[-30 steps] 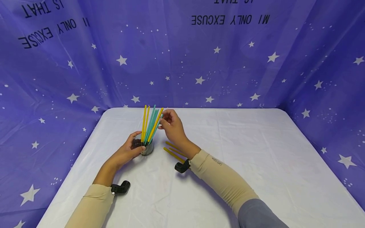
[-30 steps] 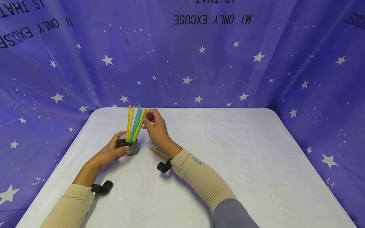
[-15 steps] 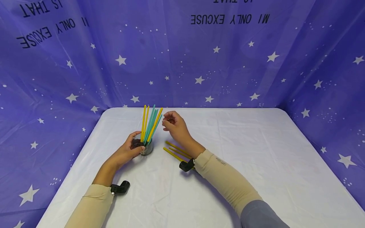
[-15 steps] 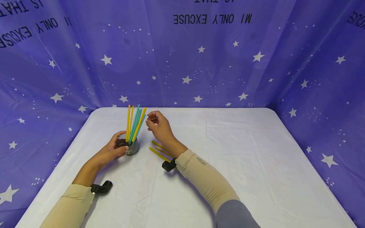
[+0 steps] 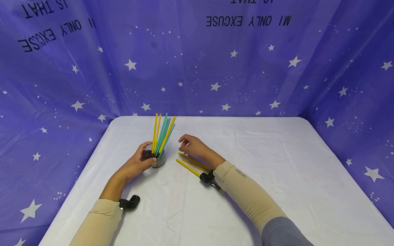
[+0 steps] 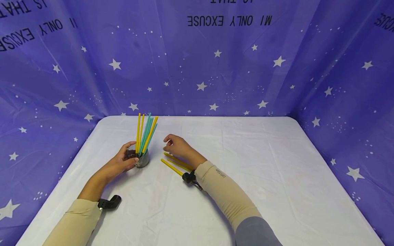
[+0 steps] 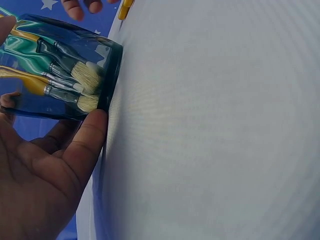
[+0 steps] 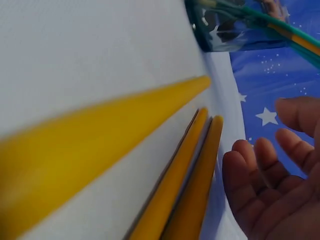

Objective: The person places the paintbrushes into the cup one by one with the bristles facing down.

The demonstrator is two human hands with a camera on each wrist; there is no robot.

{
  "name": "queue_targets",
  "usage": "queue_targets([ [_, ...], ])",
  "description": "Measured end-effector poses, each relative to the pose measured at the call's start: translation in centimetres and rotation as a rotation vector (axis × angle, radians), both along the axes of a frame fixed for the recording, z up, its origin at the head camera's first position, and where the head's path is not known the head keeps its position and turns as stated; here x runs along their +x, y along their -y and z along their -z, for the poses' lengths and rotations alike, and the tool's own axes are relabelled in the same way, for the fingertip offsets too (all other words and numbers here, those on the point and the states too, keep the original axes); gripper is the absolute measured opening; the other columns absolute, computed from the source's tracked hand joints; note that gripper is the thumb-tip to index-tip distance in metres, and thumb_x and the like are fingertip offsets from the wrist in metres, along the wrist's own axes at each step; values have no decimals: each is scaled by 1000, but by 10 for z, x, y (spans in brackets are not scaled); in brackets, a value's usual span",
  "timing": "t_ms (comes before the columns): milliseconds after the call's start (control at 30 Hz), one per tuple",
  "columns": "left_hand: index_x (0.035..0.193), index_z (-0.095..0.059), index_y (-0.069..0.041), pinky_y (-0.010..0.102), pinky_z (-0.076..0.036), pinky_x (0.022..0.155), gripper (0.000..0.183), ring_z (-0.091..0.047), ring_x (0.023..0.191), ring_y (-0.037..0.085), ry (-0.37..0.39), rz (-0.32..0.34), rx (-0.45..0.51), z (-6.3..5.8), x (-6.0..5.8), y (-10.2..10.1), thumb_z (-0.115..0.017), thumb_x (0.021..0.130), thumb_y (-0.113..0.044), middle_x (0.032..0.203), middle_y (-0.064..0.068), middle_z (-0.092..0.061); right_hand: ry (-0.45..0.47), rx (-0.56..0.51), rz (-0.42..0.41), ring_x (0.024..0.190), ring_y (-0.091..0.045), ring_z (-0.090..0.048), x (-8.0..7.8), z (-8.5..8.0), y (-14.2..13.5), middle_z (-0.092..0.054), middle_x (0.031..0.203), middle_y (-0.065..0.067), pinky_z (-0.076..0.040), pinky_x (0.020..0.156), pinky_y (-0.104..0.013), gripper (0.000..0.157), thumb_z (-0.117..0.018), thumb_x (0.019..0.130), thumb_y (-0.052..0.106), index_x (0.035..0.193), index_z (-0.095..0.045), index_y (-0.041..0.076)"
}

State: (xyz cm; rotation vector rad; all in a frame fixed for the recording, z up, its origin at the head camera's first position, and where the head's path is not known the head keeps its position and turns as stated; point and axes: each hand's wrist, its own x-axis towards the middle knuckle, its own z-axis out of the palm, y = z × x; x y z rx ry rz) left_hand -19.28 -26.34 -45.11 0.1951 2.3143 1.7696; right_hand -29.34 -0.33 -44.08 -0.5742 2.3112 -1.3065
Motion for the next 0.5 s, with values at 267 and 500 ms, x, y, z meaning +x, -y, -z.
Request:
queue_targets([
  [267, 155, -14, -18, 30, -46, 86, 76, -46, 119, 33, -5, 4, -18, -1, 0, 0, -63, 97, -18, 145, 30, -38, -172, 269, -107, 77, -16, -54, 3, -3, -1, -61, 97, -3, -45, 69, -28, 24, -65, 95, 15, 118, -61, 10],
  [500, 155, -14, -18, 30, -46, 87, 75, -46, 120, 33, 0, 3, -15, 0, 0, 0, -62, 97, -18, 145, 29, -38, -150, 354, -176, 84, -17, -54, 4, -8, 0, -61, 98, -2, -44, 75, -30, 19, -68, 94, 17, 112, -61, 13],
])
